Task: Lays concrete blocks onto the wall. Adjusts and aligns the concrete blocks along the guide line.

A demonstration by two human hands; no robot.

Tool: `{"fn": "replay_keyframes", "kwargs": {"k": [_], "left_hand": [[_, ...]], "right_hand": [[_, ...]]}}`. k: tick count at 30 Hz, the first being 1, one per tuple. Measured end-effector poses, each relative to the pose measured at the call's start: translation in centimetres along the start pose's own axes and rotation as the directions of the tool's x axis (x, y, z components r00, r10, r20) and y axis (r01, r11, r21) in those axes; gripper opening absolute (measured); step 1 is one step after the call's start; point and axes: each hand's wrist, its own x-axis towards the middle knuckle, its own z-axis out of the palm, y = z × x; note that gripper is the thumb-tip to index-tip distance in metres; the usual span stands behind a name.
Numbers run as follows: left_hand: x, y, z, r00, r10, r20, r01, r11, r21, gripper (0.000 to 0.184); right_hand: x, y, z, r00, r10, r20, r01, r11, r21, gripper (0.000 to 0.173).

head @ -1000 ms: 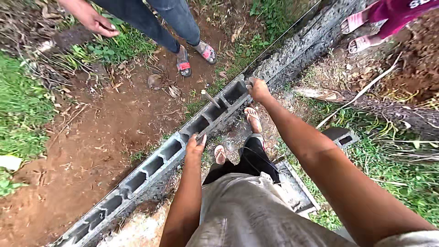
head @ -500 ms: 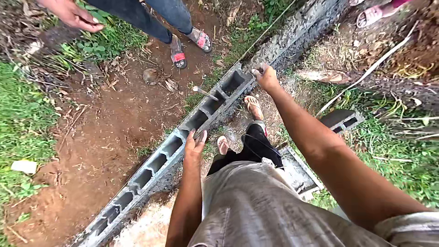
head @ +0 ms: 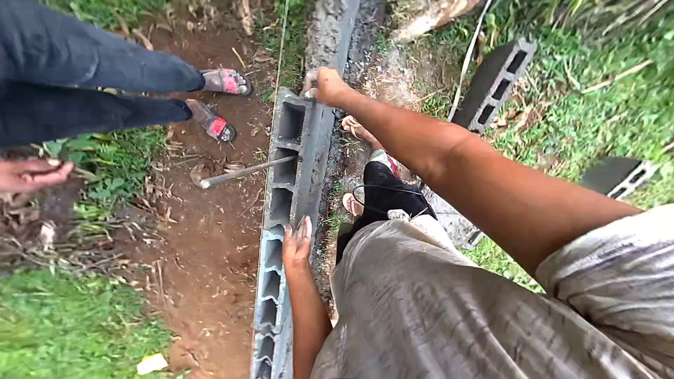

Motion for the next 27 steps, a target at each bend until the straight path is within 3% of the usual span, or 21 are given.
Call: {"fn": "replay_keyframes", "kwargs": {"k": [9, 27], "left_hand": [[0.0, 0.2, -0.1, 0.999, -0.036, -0.003, 0.036, 0.997, 0.072, 0.060], [0.0, 0.1, 0.6, 0.998, -0.037, -0.047, 0.039, 0.998, 0.044, 0.059]], "right_hand": [[0.2, -0.6, -0.8, 0.998, 0.006, 0.062, -0.004, 0.999, -0.037, 0.022], [0.8, -1.2, -0.9, 0.995, 0.036, 0.094, -0.028, 0.996, -0.088, 0.021]]}}
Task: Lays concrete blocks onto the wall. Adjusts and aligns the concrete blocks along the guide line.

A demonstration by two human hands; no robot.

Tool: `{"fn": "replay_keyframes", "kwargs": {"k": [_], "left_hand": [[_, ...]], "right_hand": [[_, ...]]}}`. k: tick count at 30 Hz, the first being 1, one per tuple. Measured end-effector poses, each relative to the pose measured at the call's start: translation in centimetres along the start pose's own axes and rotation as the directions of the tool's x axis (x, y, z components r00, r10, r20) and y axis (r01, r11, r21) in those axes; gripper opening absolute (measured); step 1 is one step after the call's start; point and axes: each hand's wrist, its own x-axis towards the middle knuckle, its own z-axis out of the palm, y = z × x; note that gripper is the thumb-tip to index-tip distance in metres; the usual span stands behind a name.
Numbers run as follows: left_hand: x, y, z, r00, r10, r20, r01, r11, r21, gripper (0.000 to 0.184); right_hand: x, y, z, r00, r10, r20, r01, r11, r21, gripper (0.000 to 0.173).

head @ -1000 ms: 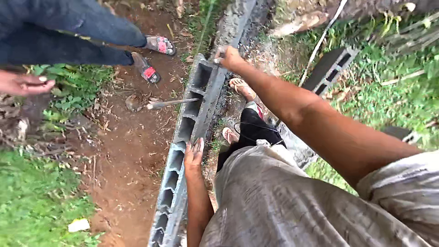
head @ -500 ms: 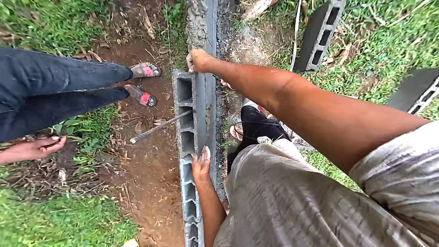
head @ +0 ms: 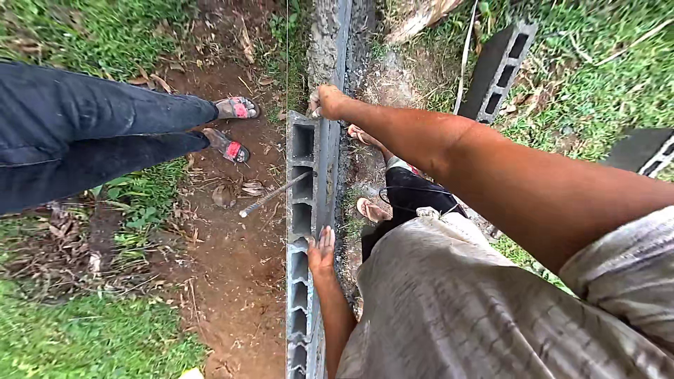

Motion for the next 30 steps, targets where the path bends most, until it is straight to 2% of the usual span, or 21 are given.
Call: {"fn": "replay_keyframes", "kwargs": {"k": [4, 11, 21, 30], "left_hand": [[0.1, -0.2, -0.2, 1.000, 0.007, 0.024, -0.008, 1.000, 0.026, 0.061], [0.3, -0.2, -0.2, 0.999, 0.026, 0.024, -0.026, 0.999, -0.024, 0.057], [0.4, -0.3, 0.2, 1.000, 0.029, 0.004, -0.029, 0.998, -0.062, 0.054], [0.0, -0.1, 0.2, 1.000, 0.019, -0.013, -0.019, 0.999, -0.033, 0.054]], "right_hand": [[0.3, 0.3, 0.5, 1.000, 0.008, -0.029, -0.007, 0.999, 0.032, 0.022], [-0.2, -0.5, 0.2, 0.999, 0.053, 0.005, -0.053, 0.999, -0.001, 0.023], [0.1, -0.6, 0.5, 0.999, 0.032, -0.015, -0.032, 0.999, -0.003, 0.022], [1.4, -0.1, -0.4, 0.997, 0.013, 0.077, -0.011, 0.999, -0.031, 0.023]]}}
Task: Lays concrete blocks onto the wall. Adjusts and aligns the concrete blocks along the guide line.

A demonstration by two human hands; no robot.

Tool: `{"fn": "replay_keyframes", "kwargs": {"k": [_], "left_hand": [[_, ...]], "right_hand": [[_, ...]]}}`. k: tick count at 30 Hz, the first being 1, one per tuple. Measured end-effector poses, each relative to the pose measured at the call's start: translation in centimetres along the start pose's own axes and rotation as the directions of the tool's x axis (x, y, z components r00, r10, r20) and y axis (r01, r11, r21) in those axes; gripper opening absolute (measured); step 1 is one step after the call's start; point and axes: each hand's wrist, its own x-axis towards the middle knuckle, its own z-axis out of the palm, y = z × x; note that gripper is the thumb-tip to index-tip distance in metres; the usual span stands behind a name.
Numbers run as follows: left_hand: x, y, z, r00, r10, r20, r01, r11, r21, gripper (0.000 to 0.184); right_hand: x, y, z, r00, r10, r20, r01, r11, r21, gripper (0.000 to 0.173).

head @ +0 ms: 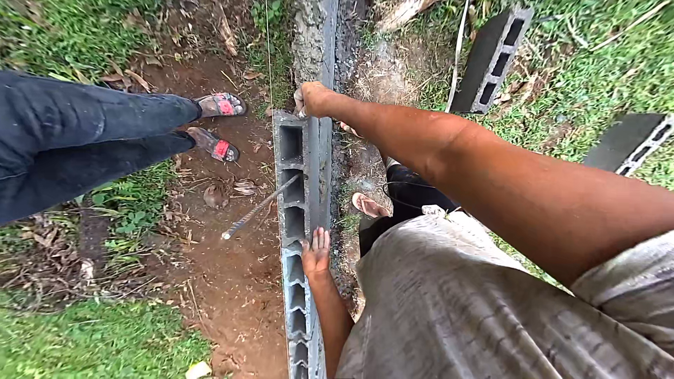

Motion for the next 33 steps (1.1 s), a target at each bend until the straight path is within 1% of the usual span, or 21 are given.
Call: {"fn": "replay_keyframes", "kwargs": {"k": [3, 7, 10, 13, 20, 27, 31, 32, 33], "left_hand": [[-0.2, -0.2, 0.1, 1.000, 0.024, 0.013, -0.025, 0.999, 0.049, 0.053], [0.0, -0.2, 0.0, 0.999, 0.034, 0.016, -0.035, 0.997, 0.073, 0.053], [0.2, -0.3, 0.1, 1.000, 0.029, -0.004, -0.029, 0.999, 0.044, 0.053], [0.0, -0.3, 0.4, 0.999, 0.037, -0.027, -0.037, 0.999, 0.011, 0.052], [-0.2, -0.3, 0.6, 0.998, 0.042, -0.050, -0.043, 0.999, -0.018, 0.052], [-0.2, -0.4, 0.6, 0.997, 0.036, -0.073, -0.040, 0.997, -0.063, 0.054], [-0.7, -0.5, 0.2, 0.997, 0.041, -0.063, -0.041, 0.999, 0.000, 0.059], [-1.1, -0.5, 0.1, 0.997, 0.046, -0.069, -0.042, 0.997, 0.058, 0.060], [-1.5, -0.6, -0.1, 0.996, 0.058, -0.074, -0.046, 0.986, 0.158, 0.059]], "right_hand": [[0.0, 0.2, -0.4, 1.000, 0.007, 0.011, -0.007, 1.000, 0.019, 0.026], [0.2, 0.2, -0.9, 0.999, -0.011, 0.035, 0.011, 1.000, -0.002, 0.025], [0.5, 0.2, -1.2, 0.998, -0.024, 0.065, 0.025, 1.000, -0.014, 0.023], [0.7, 0.1, -1.3, 0.998, -0.008, 0.070, 0.009, 1.000, -0.004, 0.022], [1.2, 0.3, -1.3, 0.996, -0.007, 0.092, 0.008, 1.000, -0.008, 0.024], [1.9, 0.2, -0.9, 0.995, -0.030, 0.099, 0.037, 0.997, -0.064, 0.024], [1.4, 0.2, -0.5, 0.998, -0.021, 0.054, 0.022, 1.000, -0.004, 0.023], [0.9, 0.0, -0.6, 0.999, -0.018, 0.044, 0.018, 1.000, 0.010, 0.022], [0.5, -0.1, -0.6, 0.999, -0.020, 0.032, 0.020, 1.000, 0.024, 0.021]]}}
